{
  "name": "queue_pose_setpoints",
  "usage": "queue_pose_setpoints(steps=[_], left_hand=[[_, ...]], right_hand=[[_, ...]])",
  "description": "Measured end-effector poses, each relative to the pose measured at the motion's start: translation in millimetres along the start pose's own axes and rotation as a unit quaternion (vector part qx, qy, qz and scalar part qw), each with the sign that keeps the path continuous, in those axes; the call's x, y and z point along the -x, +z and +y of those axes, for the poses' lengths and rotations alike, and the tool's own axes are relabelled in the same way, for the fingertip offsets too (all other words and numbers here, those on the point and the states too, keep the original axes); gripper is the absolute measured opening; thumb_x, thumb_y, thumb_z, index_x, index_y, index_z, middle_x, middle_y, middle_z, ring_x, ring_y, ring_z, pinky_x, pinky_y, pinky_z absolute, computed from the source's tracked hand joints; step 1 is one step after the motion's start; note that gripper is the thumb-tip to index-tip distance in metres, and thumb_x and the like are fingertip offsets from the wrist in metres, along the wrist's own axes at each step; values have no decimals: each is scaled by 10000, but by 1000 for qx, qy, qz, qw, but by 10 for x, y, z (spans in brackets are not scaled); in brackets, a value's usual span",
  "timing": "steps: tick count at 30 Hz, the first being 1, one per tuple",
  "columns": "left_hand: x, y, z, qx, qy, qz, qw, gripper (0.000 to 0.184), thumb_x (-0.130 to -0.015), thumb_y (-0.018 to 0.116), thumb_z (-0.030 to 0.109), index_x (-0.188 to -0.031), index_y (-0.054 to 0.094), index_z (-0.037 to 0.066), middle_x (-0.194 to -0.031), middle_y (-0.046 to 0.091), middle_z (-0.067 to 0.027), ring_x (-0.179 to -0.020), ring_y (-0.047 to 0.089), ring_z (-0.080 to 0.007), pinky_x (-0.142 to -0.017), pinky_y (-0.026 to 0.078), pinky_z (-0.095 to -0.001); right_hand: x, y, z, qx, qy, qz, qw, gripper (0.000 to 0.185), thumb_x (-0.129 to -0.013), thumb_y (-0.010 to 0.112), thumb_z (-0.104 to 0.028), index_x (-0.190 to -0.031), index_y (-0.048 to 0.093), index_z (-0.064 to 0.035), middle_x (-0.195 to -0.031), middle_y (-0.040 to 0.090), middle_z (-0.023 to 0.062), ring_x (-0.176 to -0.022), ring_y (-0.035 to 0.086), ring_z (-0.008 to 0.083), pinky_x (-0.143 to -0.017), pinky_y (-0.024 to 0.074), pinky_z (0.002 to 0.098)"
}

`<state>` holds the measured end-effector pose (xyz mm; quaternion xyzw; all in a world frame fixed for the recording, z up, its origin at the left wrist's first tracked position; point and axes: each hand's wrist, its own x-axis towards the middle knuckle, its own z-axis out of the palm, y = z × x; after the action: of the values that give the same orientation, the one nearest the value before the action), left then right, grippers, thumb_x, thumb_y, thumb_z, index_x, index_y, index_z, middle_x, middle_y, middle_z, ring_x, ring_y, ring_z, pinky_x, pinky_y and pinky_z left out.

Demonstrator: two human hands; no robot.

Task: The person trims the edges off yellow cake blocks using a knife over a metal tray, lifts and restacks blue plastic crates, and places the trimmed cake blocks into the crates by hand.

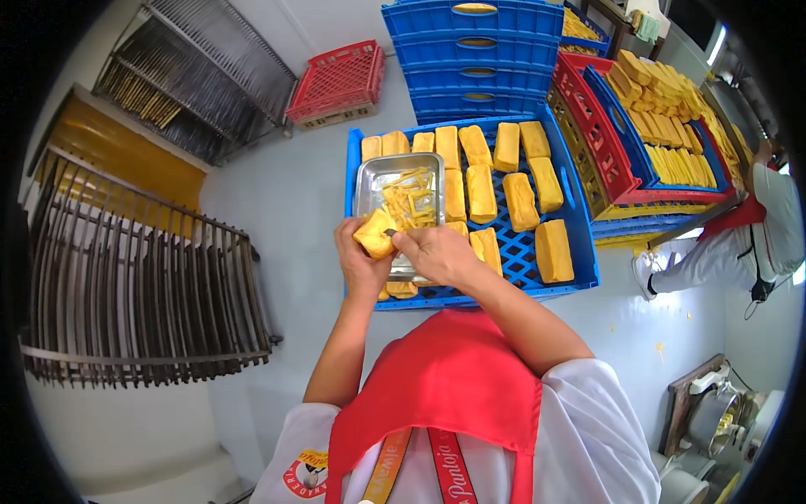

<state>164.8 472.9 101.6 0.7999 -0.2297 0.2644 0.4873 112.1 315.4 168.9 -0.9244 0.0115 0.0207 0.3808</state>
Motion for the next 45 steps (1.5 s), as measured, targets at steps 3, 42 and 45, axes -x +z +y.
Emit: queue_pose_setpoints(steps=[3,42,45], left_hand=[[-3,55,-50,-13,18,20,1000,679,-620,864,76,-1187,491,45,-1169,524,-182,-1080,509,-405,-942,429,-493],[-99,278,-26,629,-516,73,577,446,-960,554,476,-1231,559,121,-1187,627,-56,-1085,618,-224,-925,523,-395],[-99,313,-83,615,-517,73,591,458,-962,538,494,-1230,555,123,-1196,619,-62,-1085,615,-235,-917,524,-406]], right_hand=[[-16,14,1,-32,28,-13,999,633,-974,431,-571,-837,718,-24,-769,658,281,-786,657,430,-735,523,490],[-168,181,123,-86,75,2,993,736,-953,414,-632,-902,728,31,-824,665,304,-820,660,452,-768,517,488],[-202,182,123,-81,104,0,991,787,-915,431,-692,-893,737,33,-803,666,302,-805,665,442,-749,523,468]])
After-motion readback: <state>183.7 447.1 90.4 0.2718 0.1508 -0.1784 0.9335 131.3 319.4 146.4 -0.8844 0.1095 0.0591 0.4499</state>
